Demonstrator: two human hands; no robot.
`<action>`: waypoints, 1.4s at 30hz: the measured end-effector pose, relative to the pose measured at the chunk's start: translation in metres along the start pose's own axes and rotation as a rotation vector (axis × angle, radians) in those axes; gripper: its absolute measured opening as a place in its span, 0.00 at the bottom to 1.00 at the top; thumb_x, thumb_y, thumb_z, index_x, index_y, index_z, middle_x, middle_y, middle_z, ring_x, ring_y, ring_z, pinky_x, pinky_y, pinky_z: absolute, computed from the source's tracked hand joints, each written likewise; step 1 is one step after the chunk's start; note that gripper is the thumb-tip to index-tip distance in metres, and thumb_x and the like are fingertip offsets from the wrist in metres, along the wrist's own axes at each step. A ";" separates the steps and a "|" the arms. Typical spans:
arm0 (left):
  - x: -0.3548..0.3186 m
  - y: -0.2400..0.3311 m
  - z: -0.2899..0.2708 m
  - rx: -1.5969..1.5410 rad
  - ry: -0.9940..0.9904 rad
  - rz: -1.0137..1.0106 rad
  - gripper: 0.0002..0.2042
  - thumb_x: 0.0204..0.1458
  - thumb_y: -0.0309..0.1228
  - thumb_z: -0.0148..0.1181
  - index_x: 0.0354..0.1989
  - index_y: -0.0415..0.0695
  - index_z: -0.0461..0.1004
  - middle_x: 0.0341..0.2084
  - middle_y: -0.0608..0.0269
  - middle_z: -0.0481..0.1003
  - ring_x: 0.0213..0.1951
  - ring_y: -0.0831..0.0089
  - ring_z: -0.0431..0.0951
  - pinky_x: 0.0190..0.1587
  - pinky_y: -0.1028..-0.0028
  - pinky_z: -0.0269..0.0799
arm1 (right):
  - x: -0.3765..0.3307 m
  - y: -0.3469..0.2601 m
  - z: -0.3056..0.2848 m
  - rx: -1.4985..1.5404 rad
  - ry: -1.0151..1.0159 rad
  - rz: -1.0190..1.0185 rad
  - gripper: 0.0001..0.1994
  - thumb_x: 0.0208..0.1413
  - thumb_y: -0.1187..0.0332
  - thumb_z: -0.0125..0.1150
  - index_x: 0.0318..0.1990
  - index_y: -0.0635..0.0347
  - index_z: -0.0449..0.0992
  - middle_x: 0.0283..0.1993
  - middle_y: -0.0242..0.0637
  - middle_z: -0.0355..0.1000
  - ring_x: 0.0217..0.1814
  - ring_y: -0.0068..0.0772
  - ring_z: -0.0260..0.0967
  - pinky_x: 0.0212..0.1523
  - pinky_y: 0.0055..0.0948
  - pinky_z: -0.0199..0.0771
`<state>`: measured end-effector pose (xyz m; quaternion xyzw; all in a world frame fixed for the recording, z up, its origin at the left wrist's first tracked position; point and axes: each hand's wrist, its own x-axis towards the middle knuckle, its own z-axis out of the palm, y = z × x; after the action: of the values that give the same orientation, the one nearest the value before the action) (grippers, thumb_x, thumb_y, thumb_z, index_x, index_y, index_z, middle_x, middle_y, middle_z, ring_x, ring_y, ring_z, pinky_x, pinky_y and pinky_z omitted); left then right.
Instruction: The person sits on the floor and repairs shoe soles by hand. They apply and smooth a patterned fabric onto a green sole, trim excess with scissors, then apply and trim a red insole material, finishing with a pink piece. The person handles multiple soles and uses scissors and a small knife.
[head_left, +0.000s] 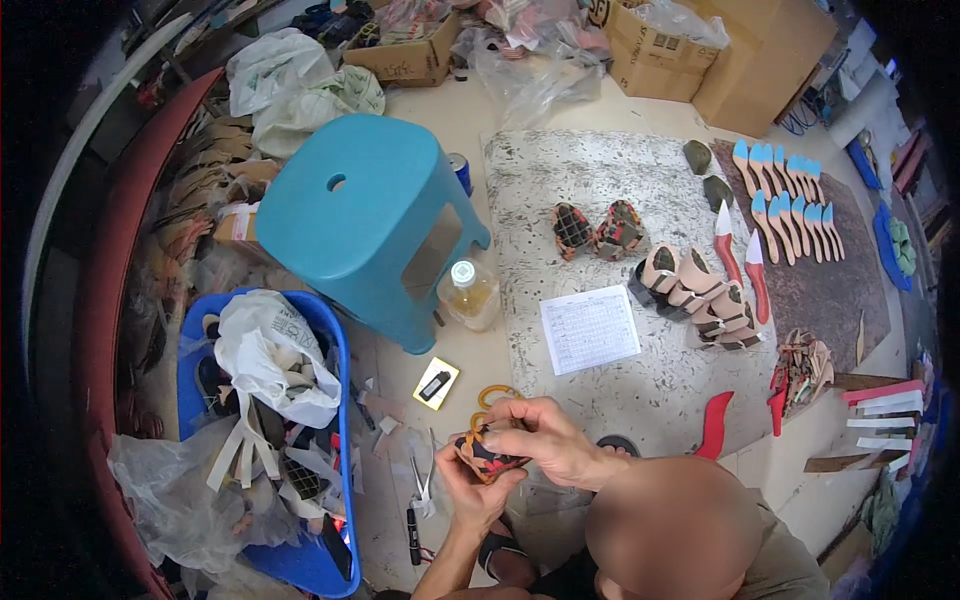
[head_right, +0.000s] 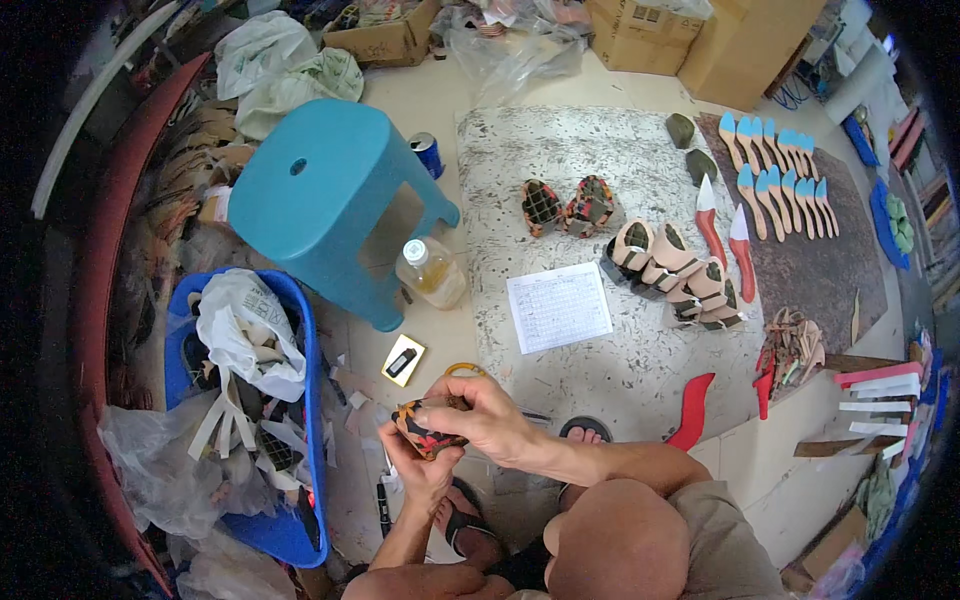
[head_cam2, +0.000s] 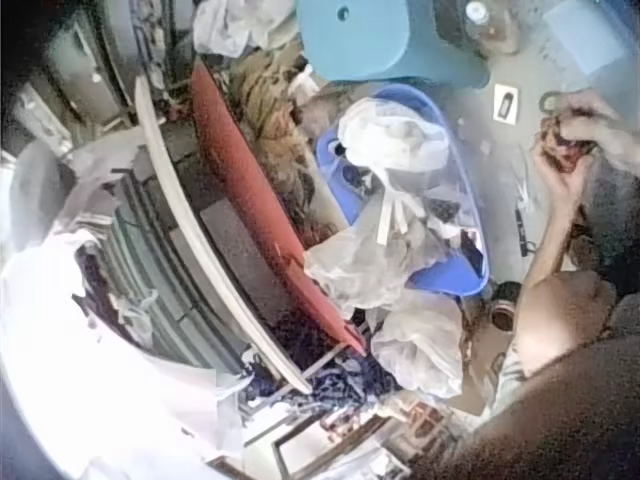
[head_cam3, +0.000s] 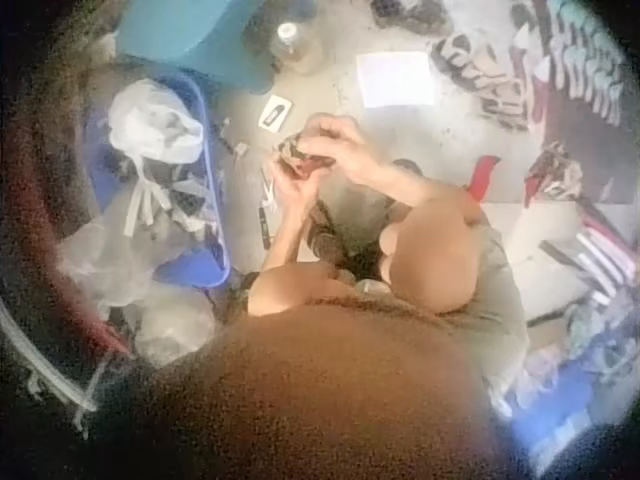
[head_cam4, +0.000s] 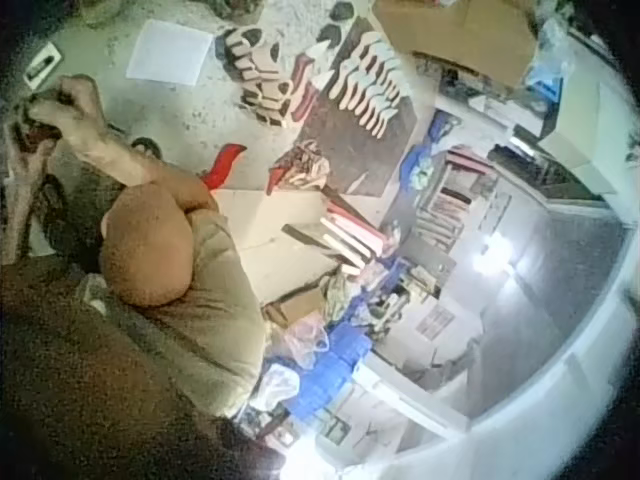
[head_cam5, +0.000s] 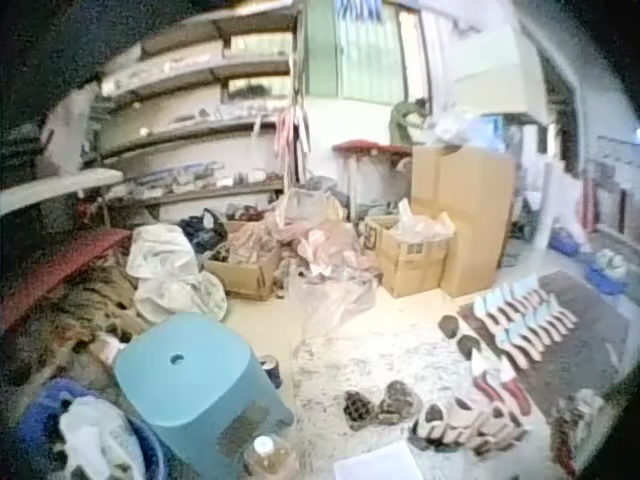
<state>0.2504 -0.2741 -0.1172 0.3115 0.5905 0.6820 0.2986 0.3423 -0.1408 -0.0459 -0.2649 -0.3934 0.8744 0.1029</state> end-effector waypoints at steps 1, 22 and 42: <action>0.001 0.001 0.002 0.034 -0.013 0.012 0.42 0.34 0.39 0.82 0.52 0.41 0.55 0.46 0.57 0.67 0.47 0.71 0.71 0.49 0.72 0.69 | 0.000 -0.004 0.002 -0.044 0.025 0.015 0.12 0.58 0.69 0.60 0.44 0.68 0.74 0.45 0.34 0.74 0.46 0.19 0.69 0.49 0.22 0.68; 0.003 0.018 0.003 -0.037 -0.058 -0.147 0.42 0.29 0.40 0.84 0.50 0.40 0.61 0.42 0.62 0.70 0.44 0.74 0.73 0.48 0.73 0.71 | 0.011 -0.012 0.001 0.101 0.199 0.082 0.17 0.64 0.56 0.55 0.33 0.63 0.76 0.27 0.25 0.72 0.26 0.12 0.64 0.28 0.18 0.66; 0.019 0.031 0.006 0.011 0.262 -0.211 0.21 0.68 0.42 0.37 0.43 0.35 0.72 0.36 0.60 0.75 0.38 0.77 0.73 0.44 0.75 0.70 | 0.009 -0.007 -0.003 -0.841 -0.104 -0.315 0.32 0.63 0.67 0.54 0.70 0.63 0.47 0.60 0.53 0.63 0.60 0.47 0.64 0.60 0.40 0.63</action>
<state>0.2418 -0.2590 -0.0842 0.1580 0.6576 0.6783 0.2872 0.3362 -0.1311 -0.0456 -0.1762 -0.7546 0.6244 0.0980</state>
